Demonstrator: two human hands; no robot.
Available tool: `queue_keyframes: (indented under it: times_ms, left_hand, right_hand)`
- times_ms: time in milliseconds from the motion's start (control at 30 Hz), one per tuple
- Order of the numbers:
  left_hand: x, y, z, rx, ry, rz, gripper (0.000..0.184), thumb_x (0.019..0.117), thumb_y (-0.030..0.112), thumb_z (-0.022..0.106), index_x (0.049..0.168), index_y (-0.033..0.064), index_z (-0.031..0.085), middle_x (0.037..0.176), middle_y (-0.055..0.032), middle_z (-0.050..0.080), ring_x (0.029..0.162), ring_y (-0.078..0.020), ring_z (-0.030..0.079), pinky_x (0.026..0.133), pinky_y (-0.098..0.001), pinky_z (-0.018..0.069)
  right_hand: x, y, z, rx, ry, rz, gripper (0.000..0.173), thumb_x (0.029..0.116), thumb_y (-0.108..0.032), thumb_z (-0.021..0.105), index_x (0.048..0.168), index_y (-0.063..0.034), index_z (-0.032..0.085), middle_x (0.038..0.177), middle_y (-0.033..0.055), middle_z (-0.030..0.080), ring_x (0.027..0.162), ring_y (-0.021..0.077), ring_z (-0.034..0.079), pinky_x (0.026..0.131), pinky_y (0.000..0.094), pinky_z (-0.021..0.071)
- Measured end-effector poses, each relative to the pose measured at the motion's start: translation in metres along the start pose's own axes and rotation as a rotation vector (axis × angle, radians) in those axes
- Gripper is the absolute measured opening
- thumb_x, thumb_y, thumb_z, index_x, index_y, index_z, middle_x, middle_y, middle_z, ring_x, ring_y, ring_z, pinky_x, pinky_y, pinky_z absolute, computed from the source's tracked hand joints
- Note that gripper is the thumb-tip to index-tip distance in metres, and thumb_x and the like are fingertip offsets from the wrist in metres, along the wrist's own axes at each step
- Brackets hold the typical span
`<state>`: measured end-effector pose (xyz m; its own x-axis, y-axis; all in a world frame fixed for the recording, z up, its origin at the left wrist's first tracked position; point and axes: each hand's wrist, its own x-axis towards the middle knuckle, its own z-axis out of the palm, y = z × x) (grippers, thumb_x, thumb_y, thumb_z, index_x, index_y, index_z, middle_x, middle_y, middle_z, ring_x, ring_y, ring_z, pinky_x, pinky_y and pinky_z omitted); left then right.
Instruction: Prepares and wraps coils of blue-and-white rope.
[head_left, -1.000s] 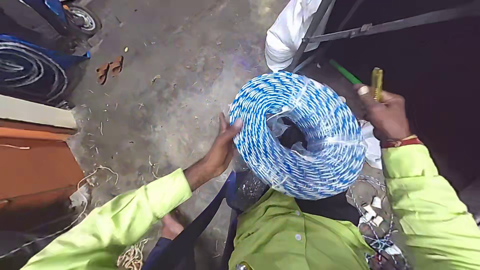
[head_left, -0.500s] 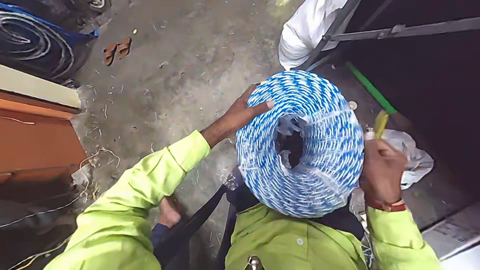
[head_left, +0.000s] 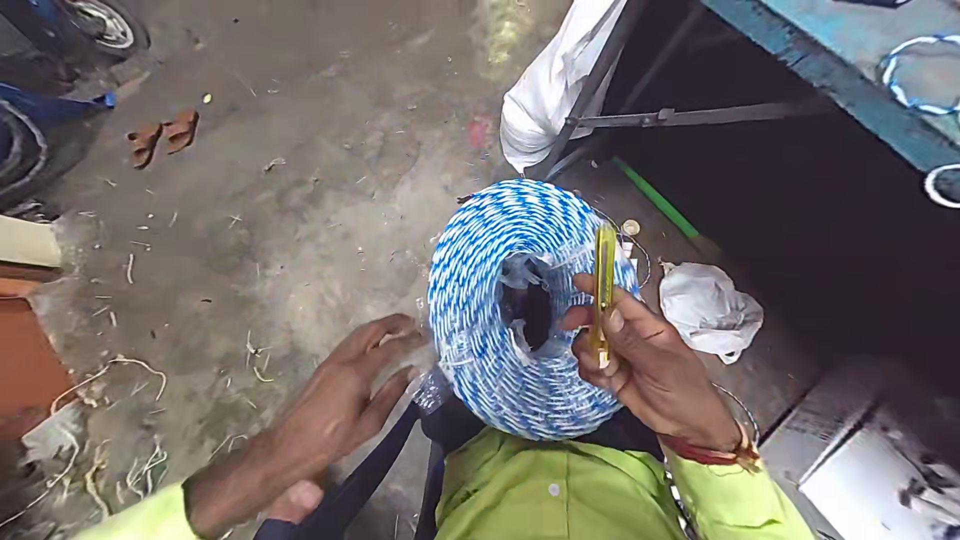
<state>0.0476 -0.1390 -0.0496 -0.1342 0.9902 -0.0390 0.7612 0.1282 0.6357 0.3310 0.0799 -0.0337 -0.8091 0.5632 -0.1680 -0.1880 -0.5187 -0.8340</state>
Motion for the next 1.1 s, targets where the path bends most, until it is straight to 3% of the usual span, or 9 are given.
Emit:
queue_keyframes:
  times_ms: [100,267,500,1100]
  left_hand:
    - [-0.033,0.010,0.000,-0.046,0.040,-0.071,0.038,0.1022,0.043,0.055,0.132,0.0242,0.068,0.141,-0.0051,0.060,0.132,-0.0162,0.055,0.108,-0.0367,0.0487]
    - [-0.027,0.034,0.008,-0.108,0.095,-0.041,0.036,0.1029,0.040,0.056,0.132,0.0240,0.068,0.139,-0.0003,0.062,0.132,-0.0111,0.055,0.109,-0.0341,0.0477]
    - [0.013,0.041,0.008,-0.144,0.119,-0.038,0.038,0.1021,0.040,0.059,0.133,0.0214,0.068,0.142,-0.0052,0.058,0.131,-0.0124,0.055,0.107,-0.0321,0.0502]
    - [-0.004,0.045,0.020,-0.198,-0.007,-0.152,0.049,0.1033,0.039,0.056,0.143,0.0108,0.061,0.152,-0.0097,0.053,0.137,-0.0138,0.054,0.111,-0.0309,0.0478]
  right_hand:
    - [-0.001,0.013,-0.002,-0.041,0.013,-0.060,0.040,0.1074,-0.022,0.054,0.144,-0.0049,0.055,0.095,0.0054,0.070,0.065,0.0041,0.059,0.056,0.0174,0.0500]
    - [-0.005,0.021,-0.004,-0.135,0.002,-0.155,0.041,0.1059,-0.022,0.057,0.140,0.0011,0.056,0.102,0.0092,0.074,0.064,0.0018,0.058,0.054,0.0157,0.0475]
    - [-0.018,0.025,-0.004,-0.221,-0.023,-0.202,0.043,0.1078,-0.018,0.052,0.145,0.0048,0.052,0.105,0.0104,0.073,0.065,0.0029,0.057,0.056,0.0172,0.0470]
    - [-0.013,0.029,0.002,-0.265,-0.098,-0.139,0.044,0.1071,-0.015,0.052,0.145,0.0071,0.049,0.103,0.0076,0.071,0.066,0.0030,0.055,0.056,0.0182,0.0461]
